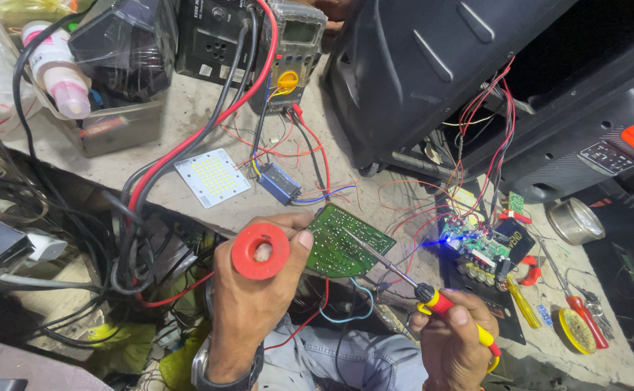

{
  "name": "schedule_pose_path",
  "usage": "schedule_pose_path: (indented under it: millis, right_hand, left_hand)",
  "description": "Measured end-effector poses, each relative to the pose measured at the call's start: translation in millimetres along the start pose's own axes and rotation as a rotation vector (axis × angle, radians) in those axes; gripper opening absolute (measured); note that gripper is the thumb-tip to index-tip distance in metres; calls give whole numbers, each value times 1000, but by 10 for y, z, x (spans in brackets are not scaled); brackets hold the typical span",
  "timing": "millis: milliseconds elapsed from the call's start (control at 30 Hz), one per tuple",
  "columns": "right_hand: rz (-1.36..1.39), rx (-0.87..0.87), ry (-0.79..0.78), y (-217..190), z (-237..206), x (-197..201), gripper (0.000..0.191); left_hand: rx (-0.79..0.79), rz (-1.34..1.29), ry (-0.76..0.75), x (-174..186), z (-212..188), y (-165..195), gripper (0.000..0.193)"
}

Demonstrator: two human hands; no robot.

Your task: The person holds a green circuit board in their left hand and uses a soldering iron in their right hand to apply solder to various points on the board. The person also holds a spool of solder wire while working on the board.

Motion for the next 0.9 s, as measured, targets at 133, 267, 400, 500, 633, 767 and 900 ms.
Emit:
schedule_pose_path:
  millis: [133, 267, 400, 500, 633, 767, 900]
  right_hand:
    - [-7, -18, 12, 9, -6, 12, 29]
    - [5, -11, -9, 24, -2, -2, 29]
    - [-8, -12, 10, 20, -19, 5, 29]
    - [-6, -9, -9, 14, -33, 7, 29]
    - [-11, -11, -7, 21, -36, 19, 30]
    - [-10, -3, -18, 26, -37, 25, 29]
    - [-19, 2, -10, 31, -41, 30, 29]
  left_hand:
    - [37, -47, -21, 21, 15, -18, 19]
    - [81, -47, -18, 23, 31, -28, 18]
    - [109, -64, -24, 24, 39, -37, 20]
    - [73, -58, -50, 32, 35, -39, 25]
    - [-21, -43, -99, 56, 34, -49, 30]
    - [237, -129, -145, 92, 60, -175, 26]
    - [221, -324, -141, 126, 123, -215, 17]
Point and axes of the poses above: each hand's wrist, its own z-axis towards the middle knuckle, its own x-axis out of the back of the hand, y = z × x, the point moved 3 cm from there along z, towards the middle knuckle, and after that the axes turned 3 degrees about y, right-handed, at the moved point
